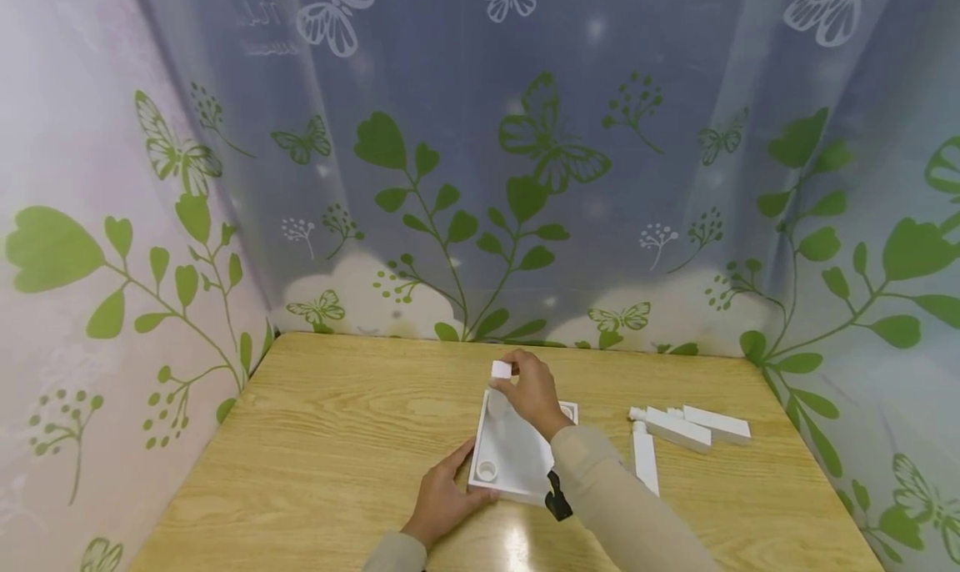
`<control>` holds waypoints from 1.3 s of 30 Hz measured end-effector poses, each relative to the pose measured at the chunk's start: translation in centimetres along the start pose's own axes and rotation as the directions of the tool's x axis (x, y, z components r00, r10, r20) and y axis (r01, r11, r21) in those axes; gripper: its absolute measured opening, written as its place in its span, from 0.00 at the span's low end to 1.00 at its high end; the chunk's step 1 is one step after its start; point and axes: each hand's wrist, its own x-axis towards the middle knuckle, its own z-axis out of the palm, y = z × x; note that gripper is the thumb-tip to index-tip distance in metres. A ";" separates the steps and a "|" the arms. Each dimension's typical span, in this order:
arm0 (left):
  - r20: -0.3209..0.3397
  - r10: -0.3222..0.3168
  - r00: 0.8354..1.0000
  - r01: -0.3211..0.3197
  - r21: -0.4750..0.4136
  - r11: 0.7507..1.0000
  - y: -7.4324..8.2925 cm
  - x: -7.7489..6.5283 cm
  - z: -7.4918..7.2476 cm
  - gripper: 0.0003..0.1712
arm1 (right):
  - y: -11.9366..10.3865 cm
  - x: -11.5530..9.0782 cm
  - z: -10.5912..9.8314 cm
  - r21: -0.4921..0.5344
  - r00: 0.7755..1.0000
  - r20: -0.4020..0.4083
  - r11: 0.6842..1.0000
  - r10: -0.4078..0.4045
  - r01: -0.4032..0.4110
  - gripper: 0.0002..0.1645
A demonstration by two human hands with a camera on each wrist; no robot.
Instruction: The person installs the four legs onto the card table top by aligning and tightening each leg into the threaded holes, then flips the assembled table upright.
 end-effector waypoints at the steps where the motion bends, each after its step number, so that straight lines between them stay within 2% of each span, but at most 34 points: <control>1: -0.001 0.003 1.000 -0.003 -0.001 1.000 0.1 0.0 0.0 0.54 | 0.0 0.0 0.1 -0.005 1.000 -0.016 1.000 0.012 -0.012 0.21; 13: -0.043 0.024 0.999 -0.023 0.017 1.000 0.3 -0.1 -0.1 0.52 | -1.0 -0.4 1.6 -0.004 0.978 -0.166 0.991 0.129 -0.131 0.20; 22: -0.043 0.015 0.999 -0.014 0.018 1.000 0.4 -0.2 -0.1 0.51 | -1.3 -0.4 2.6 -0.019 0.956 -0.245 0.985 0.163 -0.173 0.21; 29: -0.039 0.009 0.999 -0.008 0.010 1.000 0.6 -0.2 -0.2 0.51 | -1.5 -0.5 2.8 -0.003 0.947 -0.247 0.977 0.205 -0.212 0.21; 34: -0.038 0.008 0.999 -0.007 0.005 1.000 0.6 -0.1 -0.1 0.51 | -1.5 -0.6 2.8 0.009 0.945 -0.257 0.978 0.202 -0.207 0.22; 39: -0.039 0.004 0.999 -0.004 0.011 1.000 0.5 -0.1 -0.1 0.52 | -1.7 -1.2 2.4 0.019 0.960 -0.205 0.982 0.190 -0.190 0.28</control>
